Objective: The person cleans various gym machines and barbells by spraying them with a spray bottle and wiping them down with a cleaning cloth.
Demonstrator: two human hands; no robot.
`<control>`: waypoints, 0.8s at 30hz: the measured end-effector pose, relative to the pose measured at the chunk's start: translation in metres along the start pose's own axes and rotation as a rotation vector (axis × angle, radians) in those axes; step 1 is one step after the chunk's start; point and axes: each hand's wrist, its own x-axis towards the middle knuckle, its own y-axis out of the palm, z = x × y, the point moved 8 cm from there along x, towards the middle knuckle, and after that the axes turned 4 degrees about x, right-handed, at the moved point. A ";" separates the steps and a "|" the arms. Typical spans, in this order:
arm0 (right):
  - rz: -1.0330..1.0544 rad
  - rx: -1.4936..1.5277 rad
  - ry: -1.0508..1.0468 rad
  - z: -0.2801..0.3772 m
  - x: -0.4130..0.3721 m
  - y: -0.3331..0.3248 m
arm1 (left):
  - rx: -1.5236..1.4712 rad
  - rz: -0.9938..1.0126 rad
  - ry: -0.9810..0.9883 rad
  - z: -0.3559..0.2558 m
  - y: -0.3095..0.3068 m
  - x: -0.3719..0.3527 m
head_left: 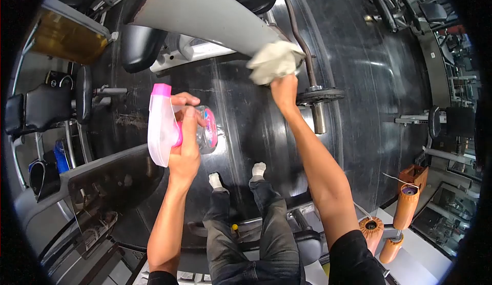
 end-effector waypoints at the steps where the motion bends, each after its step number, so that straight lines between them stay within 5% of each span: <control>1: -0.066 0.043 0.186 -0.049 -0.004 0.003 | 0.026 0.024 -0.007 0.001 0.000 -0.003; 2: -0.134 0.088 0.369 -0.086 -0.004 0.006 | 0.030 0.024 -0.006 0.003 0.000 -0.005; 4: -0.201 0.945 0.813 -0.112 -0.005 0.023 | 0.063 0.023 -0.057 0.009 0.000 -0.011; 5: -0.209 1.118 0.875 -0.108 -0.002 0.029 | 0.100 0.031 -0.060 0.009 0.001 -0.014; 10: -0.204 1.082 0.834 -0.012 0.009 0.023 | 0.110 0.026 -0.092 0.010 0.004 -0.029; 12: -0.074 0.841 0.540 0.025 0.002 0.018 | 0.069 -0.065 -0.205 0.002 -0.003 -0.046; 16: 0.278 1.094 0.445 0.087 -0.038 0.009 | 0.048 -0.179 -0.372 -0.029 -0.022 -0.088; 20: 0.275 1.135 0.785 0.093 -0.096 -0.028 | -0.067 -0.244 -0.439 -0.061 -0.031 -0.116; 24: 0.393 1.108 0.765 0.119 -0.130 -0.089 | -0.059 -0.273 -0.480 -0.088 -0.036 -0.122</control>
